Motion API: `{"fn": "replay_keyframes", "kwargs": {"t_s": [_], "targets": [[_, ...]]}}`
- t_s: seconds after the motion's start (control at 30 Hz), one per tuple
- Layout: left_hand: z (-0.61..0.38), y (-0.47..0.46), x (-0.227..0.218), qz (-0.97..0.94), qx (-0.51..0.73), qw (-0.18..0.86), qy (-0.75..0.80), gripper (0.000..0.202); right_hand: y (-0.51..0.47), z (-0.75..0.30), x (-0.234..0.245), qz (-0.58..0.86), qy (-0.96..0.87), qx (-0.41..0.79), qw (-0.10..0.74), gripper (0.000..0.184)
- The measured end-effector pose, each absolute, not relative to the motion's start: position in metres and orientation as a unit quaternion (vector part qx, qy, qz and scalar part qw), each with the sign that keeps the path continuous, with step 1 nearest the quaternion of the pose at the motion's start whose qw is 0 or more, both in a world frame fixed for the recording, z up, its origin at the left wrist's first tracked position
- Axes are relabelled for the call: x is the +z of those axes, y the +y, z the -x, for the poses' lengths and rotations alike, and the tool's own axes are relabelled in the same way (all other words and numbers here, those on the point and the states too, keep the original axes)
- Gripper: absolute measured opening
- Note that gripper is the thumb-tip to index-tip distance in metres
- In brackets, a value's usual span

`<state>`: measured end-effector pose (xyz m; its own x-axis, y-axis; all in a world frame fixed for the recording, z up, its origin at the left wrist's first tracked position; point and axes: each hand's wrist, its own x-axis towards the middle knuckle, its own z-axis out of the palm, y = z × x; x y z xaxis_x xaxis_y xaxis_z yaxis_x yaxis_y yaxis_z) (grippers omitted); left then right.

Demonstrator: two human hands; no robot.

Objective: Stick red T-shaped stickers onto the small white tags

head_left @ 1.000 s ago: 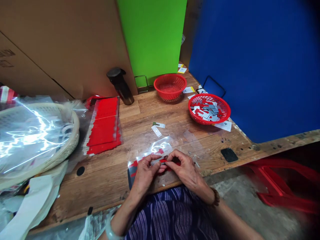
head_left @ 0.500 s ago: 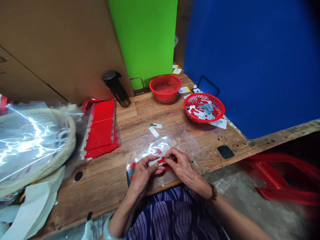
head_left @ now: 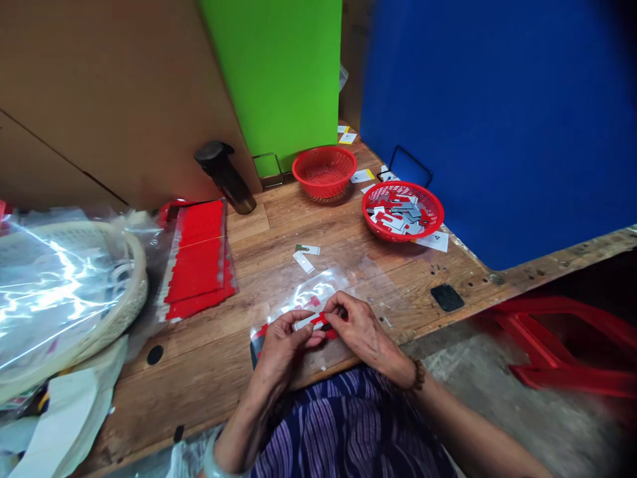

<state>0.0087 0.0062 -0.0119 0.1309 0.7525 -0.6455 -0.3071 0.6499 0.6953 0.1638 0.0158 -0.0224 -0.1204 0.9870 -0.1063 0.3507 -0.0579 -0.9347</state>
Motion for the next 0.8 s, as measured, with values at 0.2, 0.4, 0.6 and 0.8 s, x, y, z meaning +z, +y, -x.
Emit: {"fn": "replay_keyframes", "kwargs": {"t_s": [0.2,0.4,0.6,0.8], "targets": [[-0.006,0.007,-0.015,-0.213,0.353,0.725,0.552,0.036,0.015,-0.162,-0.026,0.561,-0.583,0.468,0.356,0.009],[-0.006,0.006,-0.014,-0.22,0.353,0.714,0.563,0.033,0.015,-0.159,-0.033,0.572,-0.546,0.478,0.382,0.013],[-0.007,0.004,-0.014,-0.197,0.356,0.718,0.565,0.03,0.017,-0.168,-0.032,0.576,-0.537,0.47,0.399,0.014],[-0.006,0.004,-0.013,-0.195,0.366,0.718,0.558,0.032,0.011,-0.173,-0.023,0.535,-0.528,0.565,0.341,0.025]]}}
